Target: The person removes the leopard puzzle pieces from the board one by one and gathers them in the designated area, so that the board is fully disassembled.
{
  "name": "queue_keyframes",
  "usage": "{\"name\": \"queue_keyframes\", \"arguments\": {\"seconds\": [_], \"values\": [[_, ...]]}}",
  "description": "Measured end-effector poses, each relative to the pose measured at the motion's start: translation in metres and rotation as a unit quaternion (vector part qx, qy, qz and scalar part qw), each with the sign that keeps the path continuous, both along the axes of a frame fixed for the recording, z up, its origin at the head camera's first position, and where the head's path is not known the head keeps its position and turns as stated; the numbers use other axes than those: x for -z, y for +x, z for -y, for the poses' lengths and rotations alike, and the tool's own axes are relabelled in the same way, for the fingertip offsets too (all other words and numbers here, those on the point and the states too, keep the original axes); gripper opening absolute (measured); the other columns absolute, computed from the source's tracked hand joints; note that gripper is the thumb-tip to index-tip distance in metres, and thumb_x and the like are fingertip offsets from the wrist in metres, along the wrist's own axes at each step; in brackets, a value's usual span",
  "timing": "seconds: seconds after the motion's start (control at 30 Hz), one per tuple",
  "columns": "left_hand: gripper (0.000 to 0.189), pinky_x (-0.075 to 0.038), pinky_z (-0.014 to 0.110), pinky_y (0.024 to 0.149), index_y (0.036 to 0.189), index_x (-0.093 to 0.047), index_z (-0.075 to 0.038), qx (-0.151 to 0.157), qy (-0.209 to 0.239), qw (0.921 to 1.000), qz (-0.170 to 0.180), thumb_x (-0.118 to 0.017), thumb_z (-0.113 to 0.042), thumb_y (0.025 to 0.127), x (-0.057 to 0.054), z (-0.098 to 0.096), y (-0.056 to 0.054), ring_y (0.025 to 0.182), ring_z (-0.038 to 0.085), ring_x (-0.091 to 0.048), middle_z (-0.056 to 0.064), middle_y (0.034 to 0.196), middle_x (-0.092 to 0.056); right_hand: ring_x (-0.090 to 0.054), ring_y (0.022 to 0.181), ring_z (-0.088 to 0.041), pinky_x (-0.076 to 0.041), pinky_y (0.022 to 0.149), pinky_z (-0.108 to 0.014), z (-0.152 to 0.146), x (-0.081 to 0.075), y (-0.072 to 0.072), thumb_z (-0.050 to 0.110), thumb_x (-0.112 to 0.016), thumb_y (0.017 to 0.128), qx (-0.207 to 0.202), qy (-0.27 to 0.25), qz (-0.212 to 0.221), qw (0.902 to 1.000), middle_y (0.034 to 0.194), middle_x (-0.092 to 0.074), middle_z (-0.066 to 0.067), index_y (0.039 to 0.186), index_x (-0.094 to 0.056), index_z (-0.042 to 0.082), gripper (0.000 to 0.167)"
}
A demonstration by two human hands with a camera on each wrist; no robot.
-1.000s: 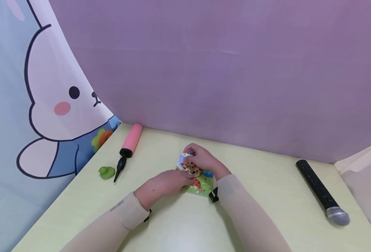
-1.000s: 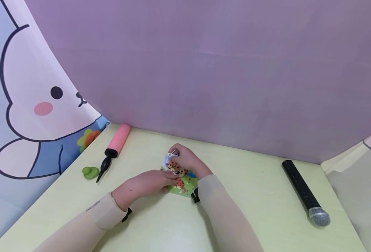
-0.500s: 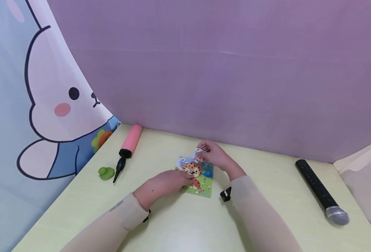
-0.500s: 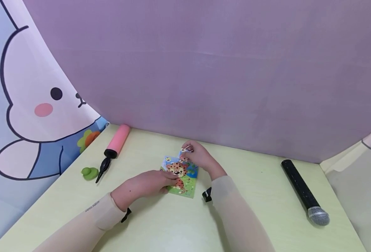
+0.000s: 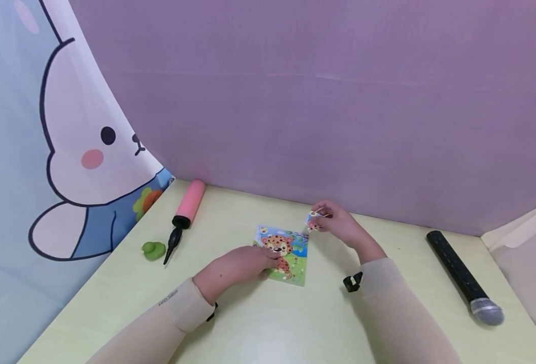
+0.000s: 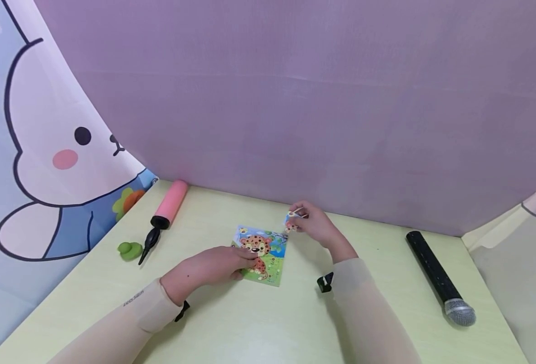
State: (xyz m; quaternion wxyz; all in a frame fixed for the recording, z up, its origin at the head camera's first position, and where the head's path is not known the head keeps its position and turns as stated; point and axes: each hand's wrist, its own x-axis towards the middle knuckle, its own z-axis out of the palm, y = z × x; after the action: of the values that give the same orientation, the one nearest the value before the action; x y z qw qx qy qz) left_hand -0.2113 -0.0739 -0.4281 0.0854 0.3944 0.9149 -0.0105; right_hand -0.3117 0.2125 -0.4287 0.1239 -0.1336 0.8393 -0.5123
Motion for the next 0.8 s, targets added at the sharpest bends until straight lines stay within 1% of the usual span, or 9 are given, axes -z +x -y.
{"name": "queue_keyframes", "arguments": {"seconds": [0.13,0.27,0.4,0.6,0.8], "values": [[0.025,-0.050,0.037,0.123,0.127,-0.074,-0.018,-0.007,-0.003,1.0000,0.005,-0.073,-0.018,0.102,-0.002,-0.001,0.001,0.148,0.021,-0.058,-0.001,0.159,-0.060,-0.072,0.105,-0.021,-0.063,0.101,-0.045,-0.015,0.001,0.003,0.015,-0.064,0.107,-0.001,0.008,0.001,1.0000,0.120,-0.066,-0.018,0.137,-0.056,0.002,0.033],[0.024,-0.049,0.037,0.124,0.126,-0.074,-0.018,-0.011,-0.005,0.9999,0.010,-0.072,-0.018,0.102,-0.001,-0.001,0.002,0.148,0.021,-0.058,-0.001,0.160,-0.060,-0.070,0.100,-0.020,-0.063,0.095,-0.040,-0.025,0.004,0.006,0.011,-0.064,0.106,-0.005,0.008,0.007,0.9999,0.117,-0.067,-0.020,0.134,-0.057,-0.001,0.031],[0.025,-0.050,0.037,0.123,0.128,-0.073,-0.019,-0.015,-0.008,0.9998,0.013,-0.072,-0.019,0.103,0.000,-0.002,0.002,0.149,0.020,-0.057,-0.003,0.160,-0.060,-0.068,0.096,-0.020,-0.063,0.089,-0.035,-0.033,0.010,0.009,0.010,-0.066,0.105,-0.002,0.021,0.028,0.9994,0.116,-0.065,-0.016,0.132,-0.059,0.000,0.030],[0.026,-0.049,0.037,0.124,0.128,-0.073,-0.021,-0.023,-0.015,0.9995,0.017,-0.073,-0.020,0.103,0.001,-0.002,0.000,0.150,0.019,-0.056,-0.004,0.162,-0.058,-0.067,0.090,-0.020,-0.060,0.081,-0.029,-0.039,0.020,0.010,0.007,-0.068,0.103,-0.025,0.054,0.050,0.9970,0.109,-0.068,-0.014,0.124,-0.062,0.000,0.023],[0.025,-0.049,0.036,0.124,0.128,-0.074,-0.021,-0.020,-0.015,0.9996,0.014,-0.072,-0.020,0.103,0.002,-0.002,-0.001,0.150,0.019,-0.056,-0.004,0.162,-0.058,-0.061,0.086,-0.019,-0.054,0.074,-0.028,-0.040,0.027,0.009,0.009,-0.069,0.102,-0.042,0.091,0.034,0.9944,0.101,-0.066,-0.010,0.117,-0.064,0.001,0.017]]}}
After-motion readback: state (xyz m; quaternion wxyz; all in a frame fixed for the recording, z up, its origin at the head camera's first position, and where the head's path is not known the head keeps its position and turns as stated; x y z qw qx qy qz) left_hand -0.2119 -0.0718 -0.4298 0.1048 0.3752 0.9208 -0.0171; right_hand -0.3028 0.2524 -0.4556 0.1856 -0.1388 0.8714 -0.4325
